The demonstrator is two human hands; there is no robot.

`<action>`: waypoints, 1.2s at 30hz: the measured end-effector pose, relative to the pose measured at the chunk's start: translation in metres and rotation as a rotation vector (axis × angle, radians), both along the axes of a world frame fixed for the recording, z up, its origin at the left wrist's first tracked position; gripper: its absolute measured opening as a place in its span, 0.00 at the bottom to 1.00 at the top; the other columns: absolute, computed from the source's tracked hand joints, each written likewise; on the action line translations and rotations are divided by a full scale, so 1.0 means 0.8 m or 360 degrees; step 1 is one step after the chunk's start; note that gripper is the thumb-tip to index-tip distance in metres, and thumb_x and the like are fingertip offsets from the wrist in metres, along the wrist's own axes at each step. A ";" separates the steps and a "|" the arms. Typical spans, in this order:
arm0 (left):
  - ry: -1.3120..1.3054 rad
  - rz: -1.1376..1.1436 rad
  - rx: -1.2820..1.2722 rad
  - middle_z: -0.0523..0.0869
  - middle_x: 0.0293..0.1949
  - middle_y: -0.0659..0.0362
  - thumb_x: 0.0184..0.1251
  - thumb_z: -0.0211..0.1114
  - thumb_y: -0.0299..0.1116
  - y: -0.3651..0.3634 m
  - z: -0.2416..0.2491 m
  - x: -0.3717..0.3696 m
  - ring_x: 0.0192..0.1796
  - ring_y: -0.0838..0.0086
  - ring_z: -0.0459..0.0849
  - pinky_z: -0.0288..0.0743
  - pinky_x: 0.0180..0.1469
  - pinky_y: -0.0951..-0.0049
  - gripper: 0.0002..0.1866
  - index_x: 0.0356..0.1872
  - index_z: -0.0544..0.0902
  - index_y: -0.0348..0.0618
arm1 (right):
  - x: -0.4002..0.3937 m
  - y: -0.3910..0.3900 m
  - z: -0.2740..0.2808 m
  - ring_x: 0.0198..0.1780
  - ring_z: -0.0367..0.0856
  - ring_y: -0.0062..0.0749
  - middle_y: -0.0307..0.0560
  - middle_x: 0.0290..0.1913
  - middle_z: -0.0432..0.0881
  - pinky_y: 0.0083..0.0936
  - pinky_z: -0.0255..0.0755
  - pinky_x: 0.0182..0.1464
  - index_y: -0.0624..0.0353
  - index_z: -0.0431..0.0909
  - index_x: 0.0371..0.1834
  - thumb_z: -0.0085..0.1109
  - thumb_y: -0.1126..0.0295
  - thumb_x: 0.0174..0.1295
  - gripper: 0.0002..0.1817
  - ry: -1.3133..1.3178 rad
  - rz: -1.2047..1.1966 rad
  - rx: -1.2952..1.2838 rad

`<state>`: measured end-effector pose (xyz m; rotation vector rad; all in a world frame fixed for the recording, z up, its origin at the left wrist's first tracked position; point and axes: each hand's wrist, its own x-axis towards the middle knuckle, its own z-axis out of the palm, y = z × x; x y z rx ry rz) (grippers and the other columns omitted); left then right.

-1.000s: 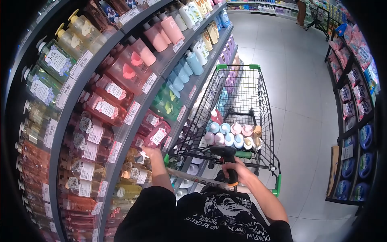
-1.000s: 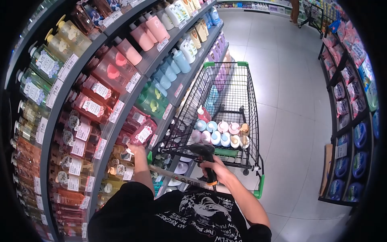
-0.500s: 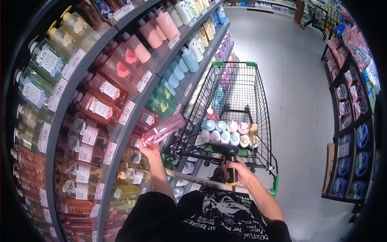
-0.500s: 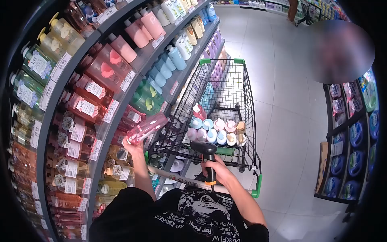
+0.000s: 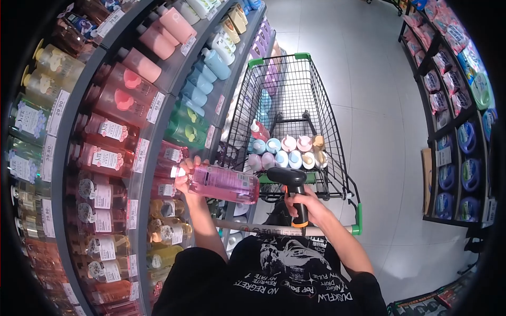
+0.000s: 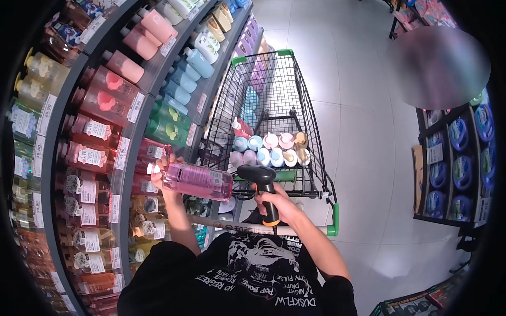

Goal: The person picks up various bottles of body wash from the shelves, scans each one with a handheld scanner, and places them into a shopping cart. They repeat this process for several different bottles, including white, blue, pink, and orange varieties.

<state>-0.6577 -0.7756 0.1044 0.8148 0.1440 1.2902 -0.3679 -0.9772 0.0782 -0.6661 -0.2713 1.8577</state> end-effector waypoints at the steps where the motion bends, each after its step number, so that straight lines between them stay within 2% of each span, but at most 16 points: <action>1: 0.0052 -0.0071 0.0049 0.78 0.36 0.64 0.42 0.59 0.35 0.001 0.003 0.003 0.46 0.68 0.70 0.62 0.60 0.57 0.10 0.28 0.77 0.47 | 0.000 0.000 0.000 0.19 0.69 0.25 0.43 0.25 0.70 0.21 0.64 0.21 0.63 0.69 0.50 0.56 0.77 0.52 0.20 0.0027 0.0025 -0.0011; 7: 0.0226 -0.0220 0.0202 0.73 0.30 0.64 0.35 0.60 0.37 0.003 0.029 0.033 0.43 0.67 0.68 0.63 0.57 0.57 0.11 0.23 0.72 0.46 | 0.001 0.006 -0.004 0.17 0.66 0.25 0.44 0.24 0.69 0.21 0.63 0.19 0.63 0.68 0.51 0.55 0.77 0.53 0.20 0.0246 0.0117 -0.0111; 9: 0.0416 -0.0230 0.0321 0.63 0.26 0.63 0.35 0.59 0.36 0.005 0.043 0.046 0.38 0.69 0.62 0.60 0.53 0.61 0.13 0.19 0.64 0.47 | 0.002 0.008 -0.004 0.17 0.66 0.25 0.44 0.24 0.69 0.21 0.63 0.18 0.63 0.68 0.50 0.54 0.77 0.53 0.20 0.0316 0.0122 -0.0128; 12: 0.0595 -0.0178 0.0394 0.64 0.26 0.63 0.35 0.58 0.35 0.020 0.043 0.052 0.38 0.68 0.62 0.61 0.53 0.61 0.12 0.19 0.65 0.46 | 0.003 0.011 -0.005 0.17 0.65 0.25 0.45 0.24 0.69 0.22 0.63 0.19 0.62 0.68 0.50 0.54 0.77 0.52 0.19 0.0362 0.0081 -0.0097; 13: 0.0578 -0.0220 0.0455 0.66 0.27 0.62 0.35 0.56 0.34 0.028 0.036 0.051 0.41 0.68 0.65 0.61 0.59 0.58 0.10 0.20 0.66 0.46 | 0.003 0.010 -0.006 0.17 0.66 0.25 0.45 0.24 0.69 0.22 0.63 0.19 0.63 0.67 0.49 0.54 0.77 0.52 0.19 0.0371 0.0065 -0.0103; 14: 0.0583 -0.0242 0.0459 0.66 0.27 0.62 0.35 0.56 0.34 0.032 0.030 0.053 0.41 0.68 0.65 0.61 0.59 0.58 0.10 0.20 0.66 0.46 | 0.003 0.011 -0.008 0.17 0.66 0.25 0.45 0.24 0.69 0.23 0.64 0.19 0.63 0.67 0.49 0.54 0.77 0.51 0.19 0.0385 0.0044 -0.0108; 17: 0.0850 0.0016 0.0386 0.72 0.32 0.60 0.44 0.59 0.33 0.040 0.020 0.062 0.50 0.64 0.71 0.58 0.68 0.53 0.09 0.28 0.71 0.43 | 0.003 0.012 -0.008 0.17 0.67 0.26 0.45 0.24 0.70 0.23 0.63 0.20 0.63 0.67 0.49 0.53 0.78 0.50 0.20 0.0341 -0.0051 -0.0126; 18: 0.0861 -0.0010 0.0389 0.72 0.32 0.60 0.44 0.59 0.33 0.043 0.022 0.072 0.50 0.64 0.71 0.58 0.68 0.53 0.09 0.28 0.71 0.43 | 0.003 0.013 -0.009 0.17 0.67 0.26 0.45 0.24 0.70 0.23 0.63 0.20 0.63 0.67 0.49 0.53 0.79 0.50 0.20 0.0311 -0.0088 -0.0128; 20: 0.1068 0.0265 0.0218 0.74 0.35 0.57 0.47 0.61 0.34 0.045 0.021 0.095 0.50 0.63 0.74 0.62 0.65 0.56 0.11 0.30 0.73 0.41 | 0.005 0.013 -0.007 0.17 0.68 0.26 0.44 0.24 0.70 0.24 0.63 0.20 0.62 0.68 0.49 0.54 0.79 0.48 0.22 0.0298 -0.0122 -0.0154; 21: 0.1025 0.0303 0.0244 0.77 0.37 0.54 0.46 0.61 0.28 0.053 0.012 0.103 0.49 0.62 0.76 0.64 0.63 0.58 0.10 0.31 0.75 0.38 | 0.006 0.014 -0.007 0.17 0.68 0.26 0.44 0.24 0.70 0.24 0.63 0.20 0.62 0.68 0.49 0.55 0.79 0.47 0.22 0.0262 -0.0123 -0.0175; 22: 0.1038 0.0266 0.0248 0.77 0.37 0.54 0.46 0.61 0.28 0.066 0.000 0.109 0.49 0.62 0.76 0.64 0.63 0.58 0.10 0.31 0.75 0.38 | 0.008 0.014 -0.007 0.18 0.68 0.27 0.44 0.24 0.70 0.24 0.63 0.20 0.62 0.68 0.49 0.55 0.79 0.46 0.23 0.0226 -0.0129 -0.0197; 25: 0.1087 0.0224 0.0166 0.81 0.39 0.52 0.47 0.63 0.17 0.099 -0.021 0.138 0.49 0.64 0.78 0.67 0.60 0.62 0.10 0.33 0.79 0.37 | 0.011 0.015 -0.007 0.19 0.69 0.27 0.45 0.26 0.71 0.24 0.65 0.22 0.62 0.68 0.51 0.55 0.79 0.45 0.24 0.0228 -0.0212 -0.0258; 30: 0.1368 0.0063 0.0336 0.82 0.48 0.52 0.51 0.67 0.18 0.165 -0.057 0.205 0.50 0.68 0.80 0.71 0.56 0.67 0.08 0.33 0.81 0.37 | 0.014 0.020 -0.016 0.21 0.70 0.26 0.45 0.28 0.71 0.22 0.67 0.24 0.62 0.69 0.52 0.56 0.79 0.47 0.25 0.0169 -0.0282 -0.0373; 32: 0.1599 -0.0008 0.0509 0.82 0.51 0.52 0.48 0.69 0.19 0.190 -0.072 0.232 0.53 0.69 0.79 0.71 0.58 0.68 0.11 0.35 0.82 0.35 | 0.016 0.021 -0.019 0.23 0.71 0.23 0.41 0.27 0.72 0.20 0.68 0.26 0.61 0.69 0.51 0.56 0.73 0.53 0.20 0.0134 -0.0244 -0.0322; 34: 0.1556 -0.0273 0.0237 0.75 0.64 0.50 0.47 0.71 0.19 0.210 -0.079 0.254 0.56 0.72 0.78 0.71 0.59 0.71 0.13 0.36 0.82 0.37 | 0.016 0.023 -0.019 0.24 0.71 0.23 0.41 0.28 0.72 0.20 0.68 0.27 0.61 0.68 0.52 0.56 0.73 0.55 0.20 0.0155 -0.0250 -0.0366; 36: 0.1503 -0.0268 0.0310 0.70 0.68 0.49 0.45 0.68 0.16 0.240 -0.119 0.270 0.57 0.71 0.77 0.71 0.58 0.72 0.13 0.34 0.82 0.37 | 0.018 0.026 -0.012 0.24 0.71 0.23 0.41 0.29 0.72 0.20 0.68 0.27 0.61 0.68 0.53 0.56 0.74 0.55 0.20 0.0203 -0.0242 -0.0355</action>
